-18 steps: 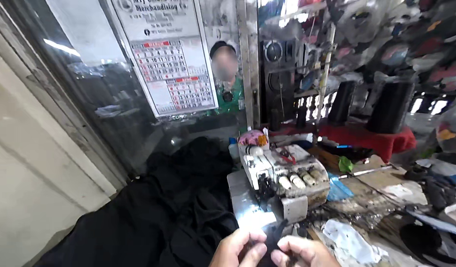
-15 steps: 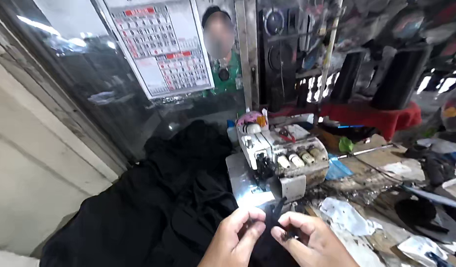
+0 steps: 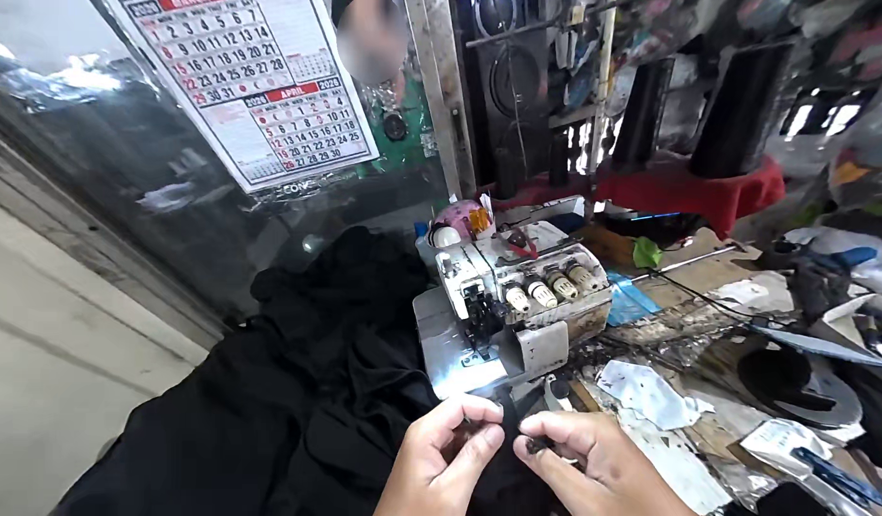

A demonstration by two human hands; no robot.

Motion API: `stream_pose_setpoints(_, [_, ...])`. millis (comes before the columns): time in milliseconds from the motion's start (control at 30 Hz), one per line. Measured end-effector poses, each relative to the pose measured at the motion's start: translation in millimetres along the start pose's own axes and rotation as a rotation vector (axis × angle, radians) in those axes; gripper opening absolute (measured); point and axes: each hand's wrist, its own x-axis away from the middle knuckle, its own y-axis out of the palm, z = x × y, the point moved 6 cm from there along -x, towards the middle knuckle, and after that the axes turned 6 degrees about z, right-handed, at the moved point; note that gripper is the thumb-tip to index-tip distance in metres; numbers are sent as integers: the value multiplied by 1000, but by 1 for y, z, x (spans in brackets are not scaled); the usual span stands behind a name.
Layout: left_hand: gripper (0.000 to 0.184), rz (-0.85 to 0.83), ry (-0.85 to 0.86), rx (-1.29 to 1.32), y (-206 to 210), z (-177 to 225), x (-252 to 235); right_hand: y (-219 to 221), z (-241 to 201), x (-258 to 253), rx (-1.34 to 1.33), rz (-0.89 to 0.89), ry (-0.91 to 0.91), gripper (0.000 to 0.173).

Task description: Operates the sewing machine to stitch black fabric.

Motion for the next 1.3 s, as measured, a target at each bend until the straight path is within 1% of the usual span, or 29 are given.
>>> stream_pose_setpoints(67, [13, 5, -48, 22, 2, -2, 1, -1, -1, 0, 14, -12, -19, 24])
stream_pose_setpoints(133, [14, -16, -59, 24, 3, -6, 2, 1, 2, 0, 3, 0, -86, 20])
stream_pose_setpoints(233, [17, -53, -80, -14, 5, -7, 4, 4, 6, 1, 25, 15, -112, 19])
stream_pose_setpoints(300, [19, -31, -97, -59, 5, -4, 5, 5, 8, 2, 45, 8, -91, 19])
stream_pose_setpoints(400, [19, -44, -111, -62, 5, -11, 8, 6, 11, 2, 12, 16, -4, 17])
stream_pose_setpoints(533, [16, -83, -66, -89, 8, -15, 9, 4, 12, 3, -27, 81, 127, 21])
stream_pose_setpoints(567, [16, -84, -55, -89, 8, -14, 10, 4, 11, 3, -40, 86, 133, 19])
stream_pose_setpoints(667, [16, -63, -43, -78, 9, -13, 12, 3, 8, 4, -65, 96, 108, 12])
stream_pose_setpoints(800, [16, -20, -47, -73, 9, -11, 16, 5, 6, 6, -61, 124, 101, 12])
stream_pose_setpoints(1033, [16, -8, -60, -76, 3, -10, 20, 9, 2, 9, -146, 71, 113, 10])
stream_pose_setpoints(1300, [16, 22, -25, -81, 4, 2, 18, 6, 0, 11, -244, 68, 57, 11])
